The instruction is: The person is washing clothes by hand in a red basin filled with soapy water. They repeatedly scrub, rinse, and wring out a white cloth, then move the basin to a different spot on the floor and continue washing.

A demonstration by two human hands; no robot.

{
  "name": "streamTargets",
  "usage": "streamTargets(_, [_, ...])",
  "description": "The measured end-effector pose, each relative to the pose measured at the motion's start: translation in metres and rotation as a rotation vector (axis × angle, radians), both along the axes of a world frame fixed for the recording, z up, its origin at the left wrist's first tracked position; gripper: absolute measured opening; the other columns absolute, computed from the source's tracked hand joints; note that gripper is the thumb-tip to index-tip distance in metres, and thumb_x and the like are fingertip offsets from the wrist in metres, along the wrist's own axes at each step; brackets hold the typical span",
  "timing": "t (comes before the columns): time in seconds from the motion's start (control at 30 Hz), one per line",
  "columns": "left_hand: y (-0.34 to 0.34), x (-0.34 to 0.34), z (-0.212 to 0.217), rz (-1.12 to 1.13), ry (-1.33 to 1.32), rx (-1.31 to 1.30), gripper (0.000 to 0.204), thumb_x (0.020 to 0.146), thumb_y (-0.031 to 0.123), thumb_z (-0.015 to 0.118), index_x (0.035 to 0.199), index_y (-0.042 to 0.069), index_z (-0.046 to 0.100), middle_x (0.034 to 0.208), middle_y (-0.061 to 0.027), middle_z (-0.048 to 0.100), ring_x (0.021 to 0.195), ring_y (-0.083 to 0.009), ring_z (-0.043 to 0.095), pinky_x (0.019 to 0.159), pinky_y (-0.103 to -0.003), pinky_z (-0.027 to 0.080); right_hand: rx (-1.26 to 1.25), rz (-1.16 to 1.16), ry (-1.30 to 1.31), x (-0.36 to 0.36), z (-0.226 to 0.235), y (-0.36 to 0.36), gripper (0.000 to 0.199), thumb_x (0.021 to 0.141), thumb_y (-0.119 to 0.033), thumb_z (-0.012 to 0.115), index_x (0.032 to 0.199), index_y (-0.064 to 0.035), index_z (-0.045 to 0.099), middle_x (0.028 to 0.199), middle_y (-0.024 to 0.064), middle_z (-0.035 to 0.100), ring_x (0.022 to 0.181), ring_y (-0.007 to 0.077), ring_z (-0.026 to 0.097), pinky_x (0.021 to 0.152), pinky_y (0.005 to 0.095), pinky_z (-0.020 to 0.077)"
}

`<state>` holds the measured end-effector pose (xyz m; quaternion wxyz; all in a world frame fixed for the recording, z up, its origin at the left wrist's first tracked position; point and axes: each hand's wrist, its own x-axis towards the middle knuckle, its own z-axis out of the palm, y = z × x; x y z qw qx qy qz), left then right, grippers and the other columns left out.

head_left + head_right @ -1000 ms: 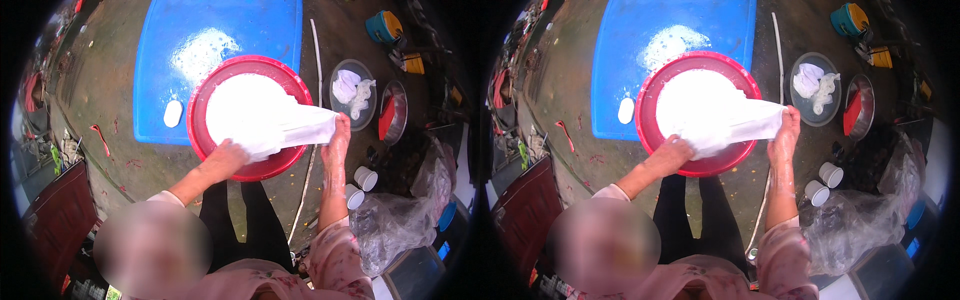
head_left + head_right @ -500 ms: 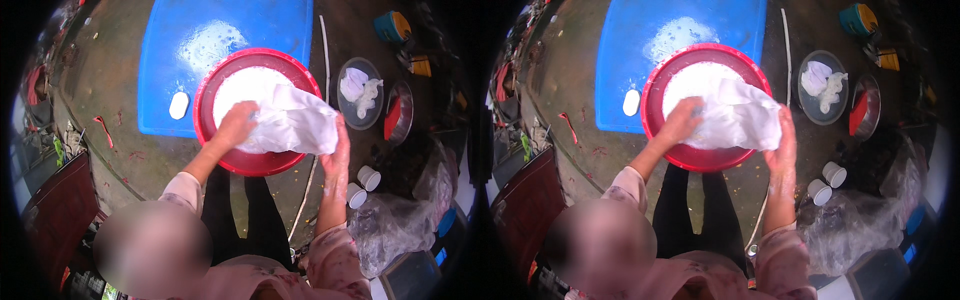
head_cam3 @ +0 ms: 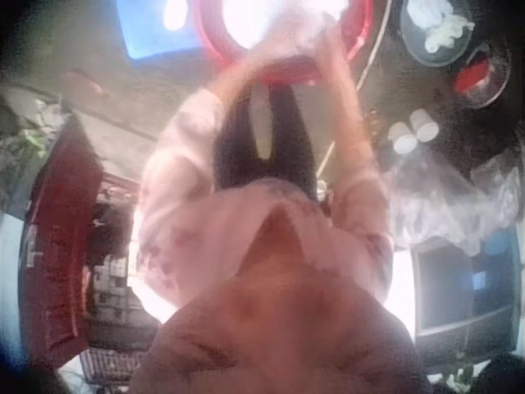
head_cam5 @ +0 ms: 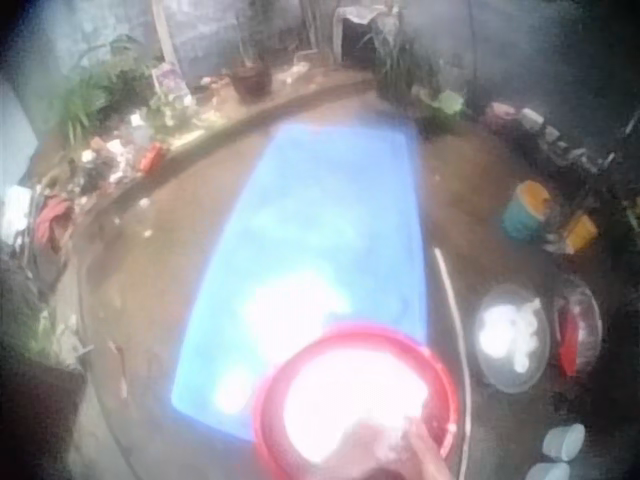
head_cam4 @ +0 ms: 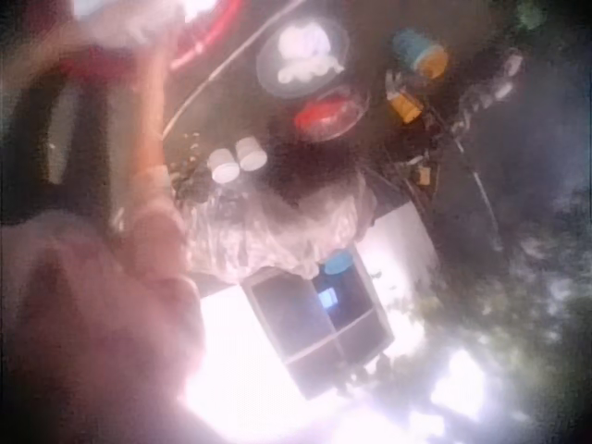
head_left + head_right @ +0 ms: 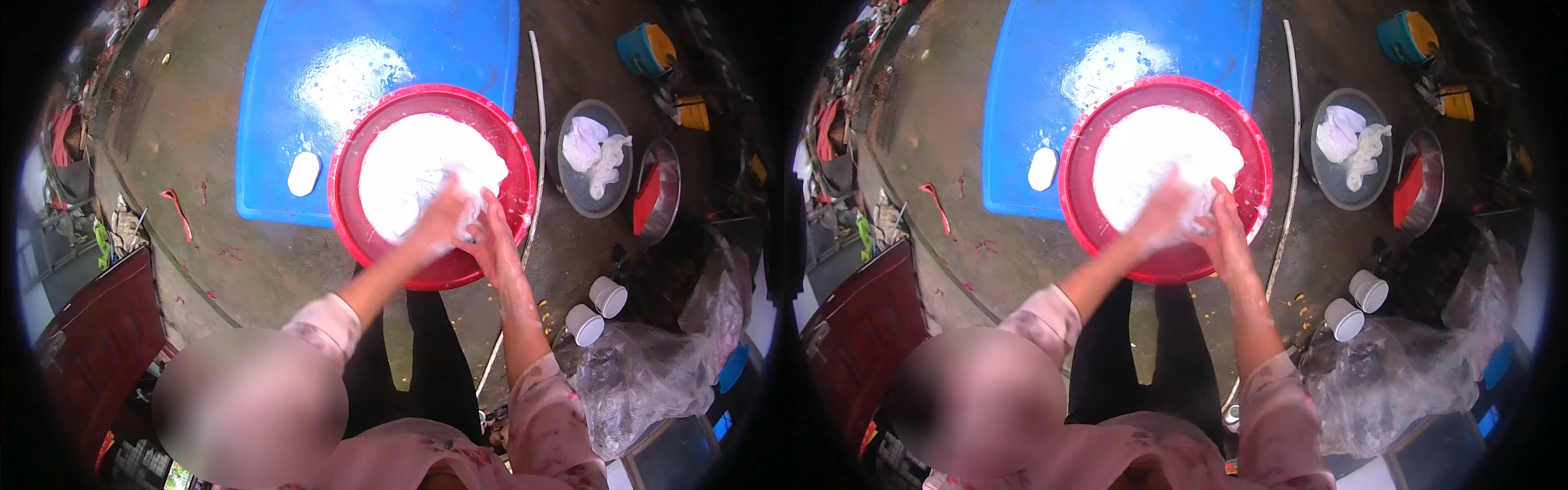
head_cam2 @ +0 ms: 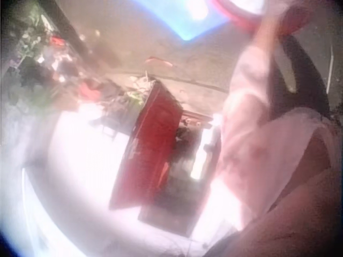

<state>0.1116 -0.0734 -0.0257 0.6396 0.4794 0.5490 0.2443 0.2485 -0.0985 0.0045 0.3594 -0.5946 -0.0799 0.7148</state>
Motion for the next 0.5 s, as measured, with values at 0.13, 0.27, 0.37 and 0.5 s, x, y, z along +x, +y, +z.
streamTargets(0.13, [-0.016,0.039,0.045,-0.397,0.096,0.398,0.030,0.080,0.031,0.062,0.098,0.007,0.065,0.104,-0.0138,0.064,0.099,-0.0315,0.062,0.084,-0.043,0.049,0.096,-0.280,0.731,0.020,-0.052,0.009,0.052,0.099,-0.045,0.042,0.137,-0.0099,0.043,0.121,0.0091,0.055,0.103,0.0224,0.055,0.094,0.0417,0.0464])
streamTargets(0.27, [0.044,0.020,0.007,0.179,0.462,0.018,0.034,0.090,0.039,0.056,0.081,0.008,0.067,0.071,-0.0154,0.066,0.068,-0.0330,0.065,0.064,-0.043,0.050,-0.086,-0.540,0.250,-0.056,-0.012,0.010,0.044,0.099,-0.034,0.042,0.132,-0.0063,0.047,0.116,0.0084,0.059,0.105,0.0216,0.057,0.091,0.0402,0.0478])
streamTargets(0.37, [0.003,0.047,0.004,0.226,0.385,0.446,0.023,0.083,0.032,0.065,0.082,0.009,0.066,0.076,-0.0141,0.065,0.074,-0.0312,0.064,0.067,-0.041,0.050,0.269,-0.381,0.300,-0.027,-0.058,0.001,0.046,0.097,-0.036,0.045,0.131,-0.0056,0.048,0.115,0.0097,0.058,0.106,0.0208,0.057,0.092,0.0396,0.0480])
streamTargets(0.5, [0.000,0.041,0.020,-0.192,0.345,0.558,0.024,0.083,0.034,0.064,0.089,0.011,0.068,0.080,-0.0140,0.066,0.078,-0.0313,0.065,0.073,-0.041,0.051,0.400,-0.551,0.550,-0.039,-0.034,0.000,0.040,0.098,-0.034,0.041,0.125,-0.0062,0.052,0.114,0.0088,0.061,0.101,0.0210,0.061,0.086,0.0379,0.0525])
